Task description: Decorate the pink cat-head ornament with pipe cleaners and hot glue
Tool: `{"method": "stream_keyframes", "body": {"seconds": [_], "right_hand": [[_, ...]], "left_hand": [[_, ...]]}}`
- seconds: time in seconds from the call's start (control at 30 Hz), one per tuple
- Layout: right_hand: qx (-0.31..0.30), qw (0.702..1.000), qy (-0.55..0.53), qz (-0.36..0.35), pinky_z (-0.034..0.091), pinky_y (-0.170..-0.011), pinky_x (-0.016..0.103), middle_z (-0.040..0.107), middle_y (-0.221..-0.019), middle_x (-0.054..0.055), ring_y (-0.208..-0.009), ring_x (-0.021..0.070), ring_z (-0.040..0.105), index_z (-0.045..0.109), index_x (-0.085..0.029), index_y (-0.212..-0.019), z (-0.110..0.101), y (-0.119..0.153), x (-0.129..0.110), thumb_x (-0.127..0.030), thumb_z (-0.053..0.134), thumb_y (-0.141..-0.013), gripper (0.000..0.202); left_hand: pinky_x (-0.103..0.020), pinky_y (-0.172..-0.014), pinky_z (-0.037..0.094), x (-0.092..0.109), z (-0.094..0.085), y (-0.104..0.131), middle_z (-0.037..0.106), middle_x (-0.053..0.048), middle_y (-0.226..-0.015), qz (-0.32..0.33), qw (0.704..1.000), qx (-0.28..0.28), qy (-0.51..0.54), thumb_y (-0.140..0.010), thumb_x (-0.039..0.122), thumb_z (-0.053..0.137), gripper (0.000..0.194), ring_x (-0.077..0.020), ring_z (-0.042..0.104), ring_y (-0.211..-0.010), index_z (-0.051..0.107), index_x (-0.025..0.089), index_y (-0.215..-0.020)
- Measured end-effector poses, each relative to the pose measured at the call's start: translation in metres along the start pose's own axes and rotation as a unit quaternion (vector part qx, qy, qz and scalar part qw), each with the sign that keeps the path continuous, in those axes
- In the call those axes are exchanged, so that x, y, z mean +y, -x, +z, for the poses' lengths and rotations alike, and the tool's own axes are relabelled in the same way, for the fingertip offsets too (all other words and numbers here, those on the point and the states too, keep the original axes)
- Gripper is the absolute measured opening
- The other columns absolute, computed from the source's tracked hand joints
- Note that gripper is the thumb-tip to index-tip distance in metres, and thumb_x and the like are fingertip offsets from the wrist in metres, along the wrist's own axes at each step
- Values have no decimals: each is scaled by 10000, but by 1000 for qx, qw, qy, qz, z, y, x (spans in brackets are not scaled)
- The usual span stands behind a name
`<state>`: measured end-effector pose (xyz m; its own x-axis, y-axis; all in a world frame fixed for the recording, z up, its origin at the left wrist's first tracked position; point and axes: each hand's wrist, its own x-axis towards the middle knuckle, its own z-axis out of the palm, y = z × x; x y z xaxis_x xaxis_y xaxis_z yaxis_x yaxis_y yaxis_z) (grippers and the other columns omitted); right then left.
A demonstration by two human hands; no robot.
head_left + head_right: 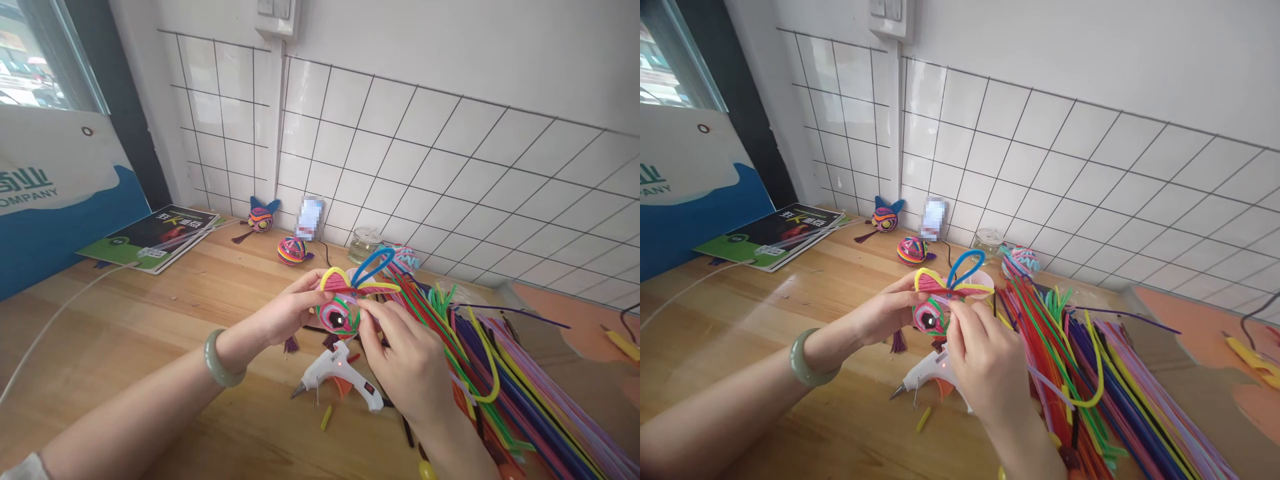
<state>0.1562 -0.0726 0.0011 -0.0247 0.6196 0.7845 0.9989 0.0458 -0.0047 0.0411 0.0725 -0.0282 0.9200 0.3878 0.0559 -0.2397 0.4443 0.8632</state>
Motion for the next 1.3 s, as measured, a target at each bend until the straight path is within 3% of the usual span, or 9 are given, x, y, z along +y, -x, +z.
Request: {"method": "stream_keyframes", "body": {"seconds": [0.13,0.27,0.47,0.83,1.03,1.3], "right_hand": [[-1,1000,-4,2,480,-576,248,664,-732,39,-585,129,613,648,-152,-962,-3,-1,2,-97,524,-893,153],[-9,1000,-10,3,499,-642,264,671,-787,51,-644,143,632,657,-153,-952,-6,-1,4,-89,540,-881,151],[-36,999,-28,-1,503,-650,272,641,-779,48,-659,145,633,676,-128,-989,-8,-1,6,-79,539,-875,185],[-43,998,-43,7,502,-681,269,651,-789,31,-672,140,644,666,-171,-926,-11,-2,11,-85,524,-869,176],[-37,999,-18,-1,490,-633,267,649,-772,37,-643,144,638,676,-152,-925,-10,-1,7,-87,525,-865,174],[-49,999,-16,-10,504,-676,280,657,-807,58,-705,164,652,665,-138,-960,-10,-2,6,-86,522,-878,173]], "left_hand": [[-284,-749,494,1,-2,2,629,-56,-1080,11,999,-20,-37,-763,283,732,453,-176,618,-906,561,232,-1179],[-282,-733,492,2,-2,3,620,-61,-1096,25,997,-15,-70,-709,275,782,544,-185,613,-920,551,230,-1200],[-285,-770,488,3,-1,1,609,-55,-1084,43,996,-21,-70,-703,238,788,509,-163,600,-914,559,206,-1156],[-298,-785,482,2,-4,3,614,-71,-1116,3,993,-17,-116,-717,304,780,544,-189,618,-936,538,226,-1198],[-286,-743,482,1,-1,4,628,-69,-1102,-3,996,14,-91,-775,311,710,431,-191,625,-901,566,223,-1171],[-286,-689,503,0,-2,0,611,-45,-1100,-29,1000,5,-8,-692,207,750,433,-148,612,-811,579,223,-1090]]}}
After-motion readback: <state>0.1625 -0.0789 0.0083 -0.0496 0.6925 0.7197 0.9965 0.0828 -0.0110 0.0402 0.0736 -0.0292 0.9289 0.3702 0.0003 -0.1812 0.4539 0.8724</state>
